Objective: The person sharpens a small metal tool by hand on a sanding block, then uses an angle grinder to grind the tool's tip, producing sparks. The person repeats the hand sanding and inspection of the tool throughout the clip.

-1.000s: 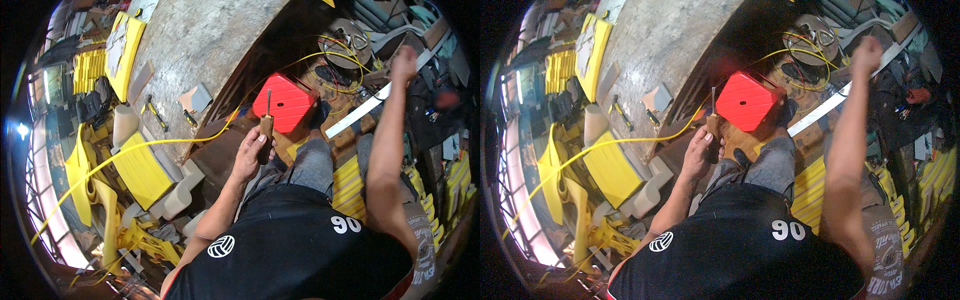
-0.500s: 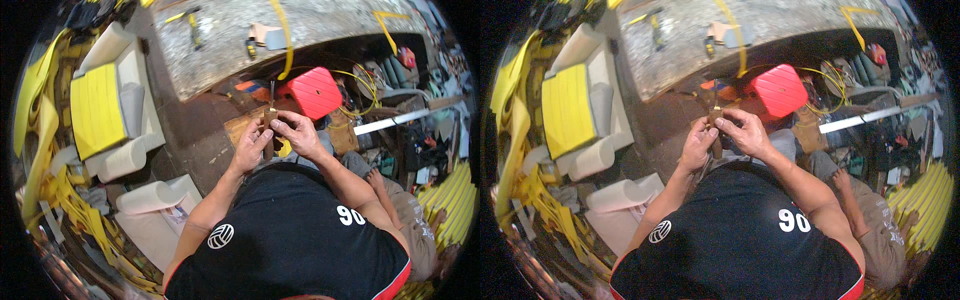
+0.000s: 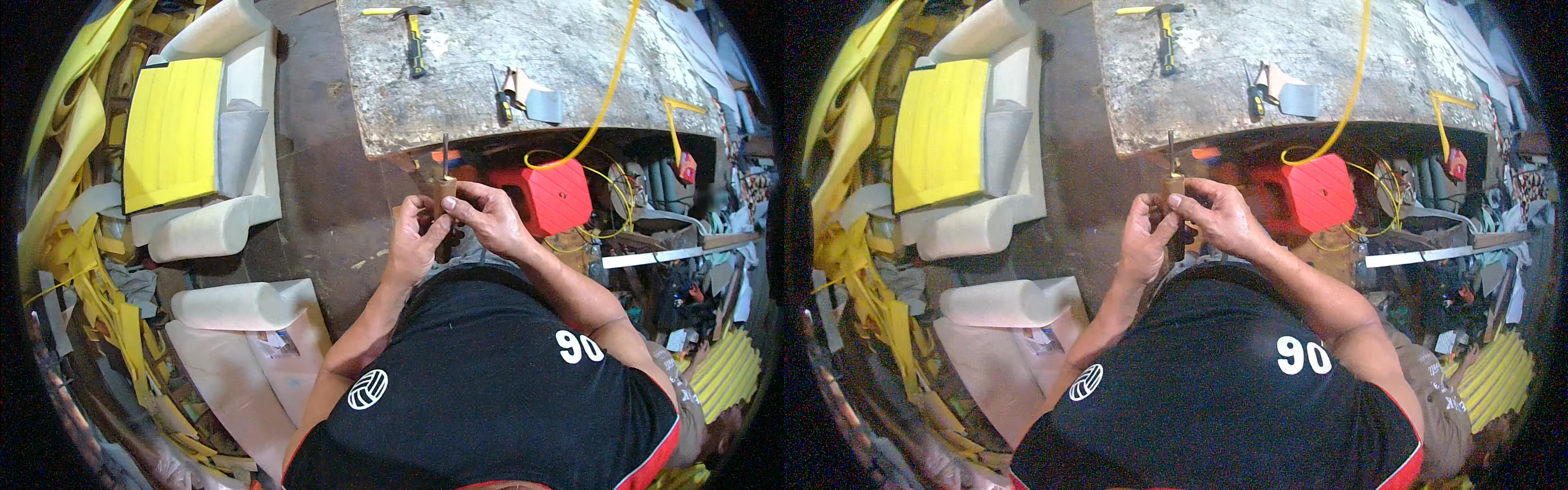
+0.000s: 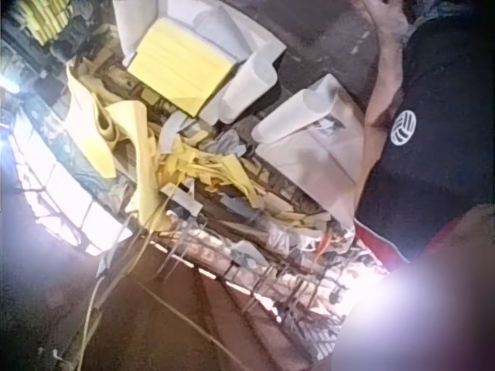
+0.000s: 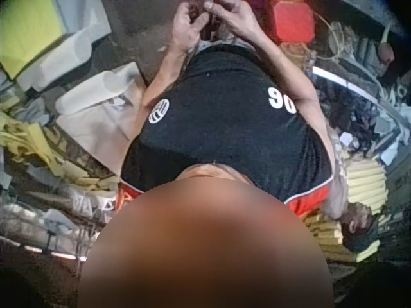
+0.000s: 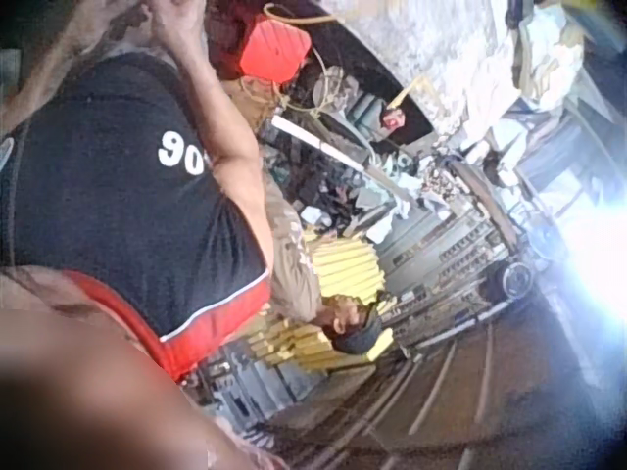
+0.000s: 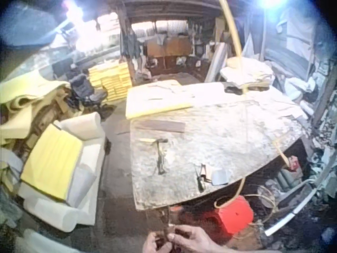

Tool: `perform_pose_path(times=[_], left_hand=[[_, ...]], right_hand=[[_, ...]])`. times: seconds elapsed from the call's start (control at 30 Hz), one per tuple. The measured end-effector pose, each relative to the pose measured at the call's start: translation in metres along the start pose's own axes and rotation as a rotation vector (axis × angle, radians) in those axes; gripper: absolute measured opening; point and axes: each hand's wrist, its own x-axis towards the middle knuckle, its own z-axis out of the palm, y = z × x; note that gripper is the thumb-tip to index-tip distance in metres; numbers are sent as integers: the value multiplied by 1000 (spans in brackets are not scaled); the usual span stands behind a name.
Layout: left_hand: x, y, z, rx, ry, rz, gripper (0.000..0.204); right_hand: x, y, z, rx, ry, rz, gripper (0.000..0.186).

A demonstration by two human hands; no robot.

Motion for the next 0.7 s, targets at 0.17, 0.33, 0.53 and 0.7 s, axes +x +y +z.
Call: perform_pose_path(times=[0.17,0.33,0.53,0.7], left_hand=[[49,30,-36,417,142,63,30],[81,88,-66,567,201,30,26],[97,80,-193,689,409,-80,23],[50,0,-418,1215,378,-432,45]], right_hand=[[82,1,5,-28,-137,49,34],[161,1,35,63,-30,-124,39],[240,-19,49,187,123,3,41],[285,-12,74,67,433,66,49]])
